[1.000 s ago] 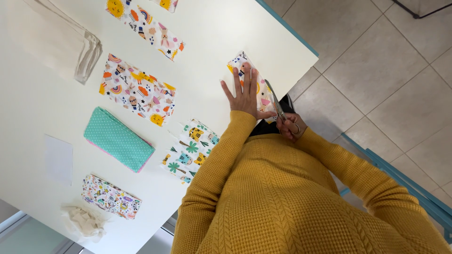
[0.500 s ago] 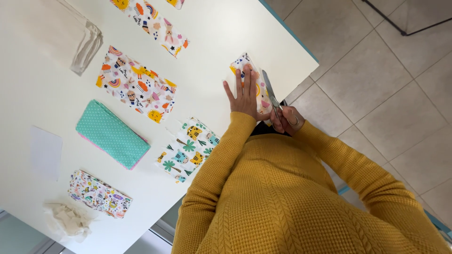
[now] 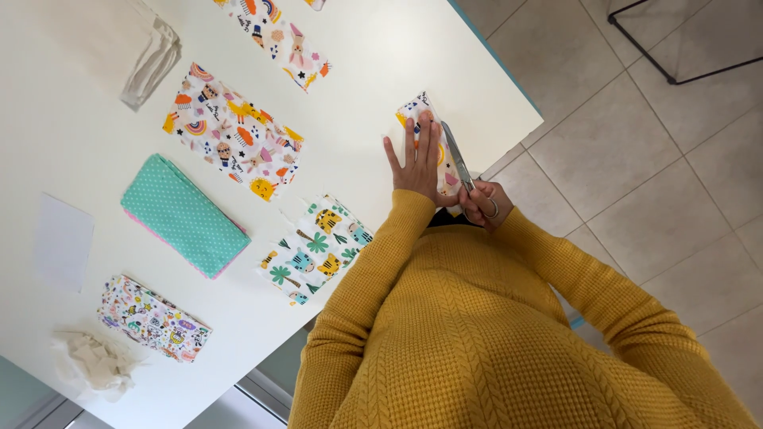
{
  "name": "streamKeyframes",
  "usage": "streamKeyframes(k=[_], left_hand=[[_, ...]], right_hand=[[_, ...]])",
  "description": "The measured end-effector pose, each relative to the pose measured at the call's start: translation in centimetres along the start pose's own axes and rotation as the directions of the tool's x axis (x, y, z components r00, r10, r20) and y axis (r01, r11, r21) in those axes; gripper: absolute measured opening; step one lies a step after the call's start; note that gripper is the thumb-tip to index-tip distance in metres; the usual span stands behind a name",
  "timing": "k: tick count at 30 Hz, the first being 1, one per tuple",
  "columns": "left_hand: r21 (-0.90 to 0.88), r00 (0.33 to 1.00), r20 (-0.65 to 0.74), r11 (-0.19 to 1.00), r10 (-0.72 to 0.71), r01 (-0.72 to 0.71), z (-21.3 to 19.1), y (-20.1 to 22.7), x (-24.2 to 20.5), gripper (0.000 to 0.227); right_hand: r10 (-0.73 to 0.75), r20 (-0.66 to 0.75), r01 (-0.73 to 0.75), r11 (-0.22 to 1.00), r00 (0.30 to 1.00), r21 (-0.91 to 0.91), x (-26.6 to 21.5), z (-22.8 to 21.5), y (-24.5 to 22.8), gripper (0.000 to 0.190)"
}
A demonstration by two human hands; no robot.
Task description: Cut rectangular pieces of patterned fabric using scissors on a white workspace.
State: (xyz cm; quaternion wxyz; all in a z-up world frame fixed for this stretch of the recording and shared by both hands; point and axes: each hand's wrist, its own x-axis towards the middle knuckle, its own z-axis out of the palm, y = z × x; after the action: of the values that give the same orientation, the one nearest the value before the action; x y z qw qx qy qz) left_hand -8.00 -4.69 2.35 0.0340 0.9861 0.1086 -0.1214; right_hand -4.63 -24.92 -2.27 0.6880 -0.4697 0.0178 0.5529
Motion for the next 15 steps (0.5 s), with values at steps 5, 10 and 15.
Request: streamKeyframes(k=[5, 10, 15], left_hand=[[0.013, 1.0, 0.019, 1.0, -0.011, 0.01, -0.4, 0.2, 0.1, 0.128], [-0.018, 1.0, -0.015, 1.0, 0.002, -0.002, 0.6, 0.0, 0.1, 0.13], [-0.034, 1.0, -0.012, 0.999, -0.006, 0.006, 0.0, -0.1, -0.1, 0.136]], right_hand=[[-0.081, 0.068, 0.078, 0.996, 0.994, 0.05, 0.8, 0.4, -1.4, 0.054], [-0.03, 0.065, 0.03, 1.0, 0.997, 0.0, 1.6, 1.6, -4.4, 0.059], [0.002, 0.046, -0.001, 1.0, 0.999, -0.029, 1.9, 1.6, -4.7, 0.056]])
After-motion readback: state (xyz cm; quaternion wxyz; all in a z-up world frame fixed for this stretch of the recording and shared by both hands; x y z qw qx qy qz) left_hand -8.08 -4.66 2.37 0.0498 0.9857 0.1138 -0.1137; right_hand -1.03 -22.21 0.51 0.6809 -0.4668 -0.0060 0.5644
